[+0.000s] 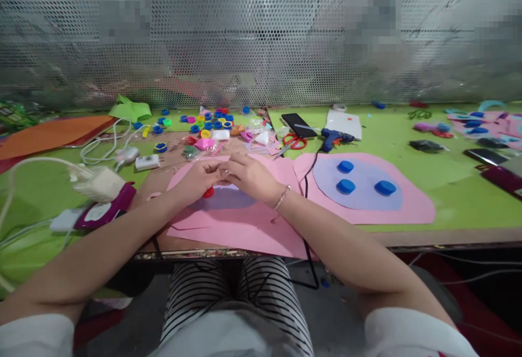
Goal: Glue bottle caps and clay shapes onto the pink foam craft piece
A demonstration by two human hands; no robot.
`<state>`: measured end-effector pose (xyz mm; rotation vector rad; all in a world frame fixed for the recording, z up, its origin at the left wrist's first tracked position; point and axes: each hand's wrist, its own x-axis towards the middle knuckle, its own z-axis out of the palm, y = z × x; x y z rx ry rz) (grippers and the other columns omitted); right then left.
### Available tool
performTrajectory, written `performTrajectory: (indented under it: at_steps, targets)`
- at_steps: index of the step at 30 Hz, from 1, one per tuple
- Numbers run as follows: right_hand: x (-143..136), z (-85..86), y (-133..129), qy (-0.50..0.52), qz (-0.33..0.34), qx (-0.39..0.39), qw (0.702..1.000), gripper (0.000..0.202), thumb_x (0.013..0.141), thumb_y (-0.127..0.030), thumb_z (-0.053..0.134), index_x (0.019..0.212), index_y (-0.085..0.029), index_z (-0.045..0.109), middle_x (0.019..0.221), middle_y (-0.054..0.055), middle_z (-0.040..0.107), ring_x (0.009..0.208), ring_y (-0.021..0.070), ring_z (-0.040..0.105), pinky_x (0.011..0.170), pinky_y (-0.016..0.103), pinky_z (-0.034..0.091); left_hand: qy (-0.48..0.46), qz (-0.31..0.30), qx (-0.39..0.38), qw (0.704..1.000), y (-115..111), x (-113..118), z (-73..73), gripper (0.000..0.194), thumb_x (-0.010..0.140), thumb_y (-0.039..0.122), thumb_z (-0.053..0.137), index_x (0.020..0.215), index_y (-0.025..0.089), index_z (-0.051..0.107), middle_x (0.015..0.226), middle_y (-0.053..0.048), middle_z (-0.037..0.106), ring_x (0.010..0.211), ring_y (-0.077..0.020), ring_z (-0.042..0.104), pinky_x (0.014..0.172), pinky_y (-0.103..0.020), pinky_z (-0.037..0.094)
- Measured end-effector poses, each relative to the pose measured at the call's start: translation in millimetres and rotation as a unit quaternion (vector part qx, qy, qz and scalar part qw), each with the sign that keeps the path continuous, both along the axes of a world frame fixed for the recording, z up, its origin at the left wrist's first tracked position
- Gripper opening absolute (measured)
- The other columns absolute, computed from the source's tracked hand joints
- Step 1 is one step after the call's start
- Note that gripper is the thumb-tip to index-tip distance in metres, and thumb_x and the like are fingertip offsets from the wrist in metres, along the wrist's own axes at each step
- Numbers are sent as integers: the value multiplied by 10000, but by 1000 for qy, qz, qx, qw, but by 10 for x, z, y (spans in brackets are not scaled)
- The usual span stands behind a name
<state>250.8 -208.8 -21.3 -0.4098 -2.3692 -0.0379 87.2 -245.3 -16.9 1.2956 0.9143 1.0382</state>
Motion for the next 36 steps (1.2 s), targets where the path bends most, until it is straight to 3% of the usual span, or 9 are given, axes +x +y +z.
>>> performTrajectory:
  at_steps: [5,10,15,18,24,28,30,32,36]
  targets:
    - [-18,27,-62,8,49,-21,999,427,857,-228,503,1267,-181,394,1089,121,494,1049,226,471,856,408,463,1,17,46,999,3,-62,60,217,714,307,655,869,159,686,816,-56,681,793,-182,641,764,-353,513]
    - [-33,10,-125,15,29,-16,999,615,833,-230,506,1375,-204,219,1204,148,384,1158,274,384,933,482,420,-44,16,34,998,-24,-59,115,239,758,289,610,973,198,664,932,-63,685,871,-207,649,790,-367,519]
    - [15,56,-92,79,-33,-76,993,611,838,-268,502,1381,-243,223,1235,135,335,1185,276,356,959,482,417,-82,34,4,996,13,-49,95,218,764,221,596,970,176,648,926,-76,685,935,-216,636,823,-372,514]
    - [54,72,-41,90,-35,-114,989,554,867,-322,461,1371,-256,243,1232,124,321,1203,261,342,973,468,412,-103,25,-5,994,34,-36,33,213,767,224,596,969,165,635,924,-77,683,945,-207,632,864,-388,500]
    - [28,63,-66,75,-42,-122,989,483,921,-340,318,1382,-241,212,1294,125,299,1268,242,287,1046,475,316,-109,-59,-38,992,-29,62,-75,156,729,192,618,872,132,627,919,-75,663,936,-192,619,948,-416,439]
    - [-10,83,-142,45,-54,-85,994,504,926,-372,268,1403,-237,175,1343,134,291,1286,257,277,1061,495,270,-136,-134,-54,980,-100,89,-15,142,669,217,624,798,158,623,883,-83,650,977,-238,589,949,-451,423]
    - [-32,89,-176,31,-49,-59,997,534,922,-415,244,1416,-233,152,1370,136,277,1304,267,257,1064,509,254,-170,-125,-91,973,-136,74,43,191,716,347,552,755,170,609,862,-95,645,970,-260,587,918,-480,435]
    - [-72,81,-207,16,-49,-32,998,569,915,-451,225,1427,-218,136,1401,136,257,1332,277,212,1077,523,215,-188,-96,-131,969,-162,46,73,366,762,498,442,744,171,605,872,-112,646,970,-275,583,895,-492,442]
    - [-247,24,-274,-17,-71,2,997,608,907,-470,226,1435,-182,136,1462,124,210,1374,279,110,1100,525,146,-137,-6,-122,983,-166,72,-16,478,778,571,392,1018,219,608,1127,-75,606,1161,-289,482,913,-485,425]
